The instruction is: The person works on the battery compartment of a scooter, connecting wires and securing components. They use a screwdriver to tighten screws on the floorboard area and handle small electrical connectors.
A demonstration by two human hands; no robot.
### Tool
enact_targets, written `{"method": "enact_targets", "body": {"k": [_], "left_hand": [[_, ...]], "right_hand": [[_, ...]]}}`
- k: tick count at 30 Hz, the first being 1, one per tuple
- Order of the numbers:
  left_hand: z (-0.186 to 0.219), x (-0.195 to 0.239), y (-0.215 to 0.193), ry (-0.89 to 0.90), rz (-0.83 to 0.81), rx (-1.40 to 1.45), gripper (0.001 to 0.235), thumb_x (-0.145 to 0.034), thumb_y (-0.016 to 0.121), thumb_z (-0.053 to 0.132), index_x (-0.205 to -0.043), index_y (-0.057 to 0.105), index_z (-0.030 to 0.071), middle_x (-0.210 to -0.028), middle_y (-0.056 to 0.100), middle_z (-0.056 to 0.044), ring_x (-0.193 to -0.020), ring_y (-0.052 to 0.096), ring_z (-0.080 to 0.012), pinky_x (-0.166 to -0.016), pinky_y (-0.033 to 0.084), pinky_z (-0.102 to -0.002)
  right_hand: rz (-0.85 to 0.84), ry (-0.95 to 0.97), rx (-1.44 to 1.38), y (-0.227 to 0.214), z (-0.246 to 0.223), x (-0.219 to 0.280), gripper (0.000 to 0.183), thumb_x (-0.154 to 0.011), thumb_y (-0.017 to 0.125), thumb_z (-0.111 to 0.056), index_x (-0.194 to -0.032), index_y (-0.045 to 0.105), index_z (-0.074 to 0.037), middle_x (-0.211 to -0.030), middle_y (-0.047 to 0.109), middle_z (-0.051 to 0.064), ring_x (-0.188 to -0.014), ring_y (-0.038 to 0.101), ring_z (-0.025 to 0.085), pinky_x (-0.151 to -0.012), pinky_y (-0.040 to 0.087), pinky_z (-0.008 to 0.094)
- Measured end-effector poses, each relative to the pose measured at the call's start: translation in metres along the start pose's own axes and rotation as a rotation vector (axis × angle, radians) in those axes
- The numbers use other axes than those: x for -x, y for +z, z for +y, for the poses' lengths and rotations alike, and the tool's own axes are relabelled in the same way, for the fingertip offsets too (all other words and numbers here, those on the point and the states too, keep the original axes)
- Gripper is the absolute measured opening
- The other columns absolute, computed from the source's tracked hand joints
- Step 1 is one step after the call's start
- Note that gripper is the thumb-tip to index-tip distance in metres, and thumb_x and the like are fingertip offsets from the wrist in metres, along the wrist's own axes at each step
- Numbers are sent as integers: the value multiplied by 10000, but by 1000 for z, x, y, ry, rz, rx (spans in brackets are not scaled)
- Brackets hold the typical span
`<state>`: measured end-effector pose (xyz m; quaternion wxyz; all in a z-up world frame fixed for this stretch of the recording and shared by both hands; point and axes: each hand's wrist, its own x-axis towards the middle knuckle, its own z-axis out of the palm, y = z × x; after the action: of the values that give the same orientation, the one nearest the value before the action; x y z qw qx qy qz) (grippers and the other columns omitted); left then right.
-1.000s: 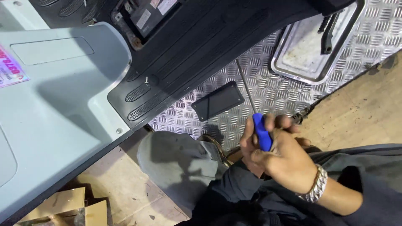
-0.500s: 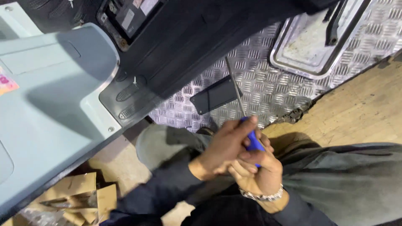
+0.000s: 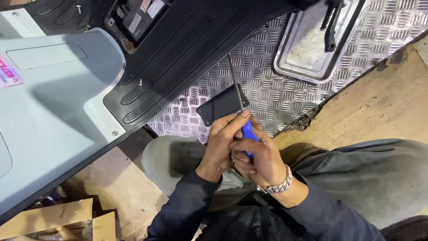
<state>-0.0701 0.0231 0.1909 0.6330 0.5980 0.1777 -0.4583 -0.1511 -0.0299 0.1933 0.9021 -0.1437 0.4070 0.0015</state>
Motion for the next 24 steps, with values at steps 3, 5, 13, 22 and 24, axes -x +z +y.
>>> {"method": "enact_targets", "body": {"k": [3,5,13,22,24], "left_hand": [[-7,0,3,18,-33,128,408,-895,775,294,-647,574,41,-638,584,-129,-510,563,-153,-419,425,-227],[-13,0,2,49,-68,311,378,-921,754,249,-672,567,35,-769,687,-186,-618,661,-199,-534,504,-244],[-34,10,23,35,-445,880,242,-1104,570,301,-1084,629,68,-1008,735,-83,-997,714,-194,-901,556,-296],[-45,-25,-9,42,-314,534,270,-994,705,255,-1106,675,10,-1035,730,-176,-894,739,-229,-773,614,-318],[-51,-38,-24,12,-360,478,338,-1017,673,279,-1174,647,-19,-1084,718,-224,-917,742,-257,-764,619,-357]], "right_hand": [[45,2,117,5,-4,1,190,-783,641,79,-895,504,10,-462,291,76,-290,269,131,-242,243,251],[98,-86,325,-2,0,-2,134,-781,651,71,-861,548,39,-470,333,100,-311,308,136,-257,247,259],[140,-95,1995,-5,-48,-10,423,-664,716,-280,-935,681,42,-788,690,262,-845,735,479,-720,596,565],[168,-41,863,4,-17,1,279,-805,723,-62,-1043,618,36,-590,513,126,-427,489,219,-369,396,347],[155,-72,499,-1,4,-6,260,-839,737,-22,-1012,550,22,-520,424,86,-311,367,140,-263,293,276]]}}
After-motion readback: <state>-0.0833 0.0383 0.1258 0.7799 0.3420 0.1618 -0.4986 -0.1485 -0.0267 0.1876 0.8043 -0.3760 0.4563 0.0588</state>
